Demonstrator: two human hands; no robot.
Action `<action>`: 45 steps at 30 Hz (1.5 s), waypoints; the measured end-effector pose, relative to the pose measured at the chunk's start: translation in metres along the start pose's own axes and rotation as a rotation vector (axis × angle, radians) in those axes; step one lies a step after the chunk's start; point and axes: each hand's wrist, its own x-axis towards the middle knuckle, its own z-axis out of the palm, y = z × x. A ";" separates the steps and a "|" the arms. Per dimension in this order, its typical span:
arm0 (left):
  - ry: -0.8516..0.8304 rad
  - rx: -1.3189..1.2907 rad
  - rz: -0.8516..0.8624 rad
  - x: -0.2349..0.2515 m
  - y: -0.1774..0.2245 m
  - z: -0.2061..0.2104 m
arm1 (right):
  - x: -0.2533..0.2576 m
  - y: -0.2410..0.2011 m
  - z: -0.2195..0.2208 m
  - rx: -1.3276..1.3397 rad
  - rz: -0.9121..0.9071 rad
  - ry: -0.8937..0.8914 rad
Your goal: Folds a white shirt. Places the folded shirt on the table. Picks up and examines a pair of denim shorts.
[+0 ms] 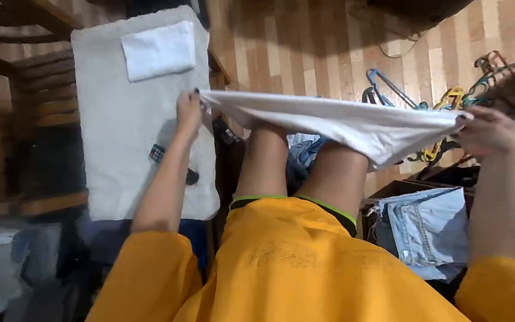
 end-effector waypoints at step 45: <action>-0.294 0.608 0.154 0.011 0.095 -0.084 | 0.046 -0.099 0.026 -0.100 -0.193 0.132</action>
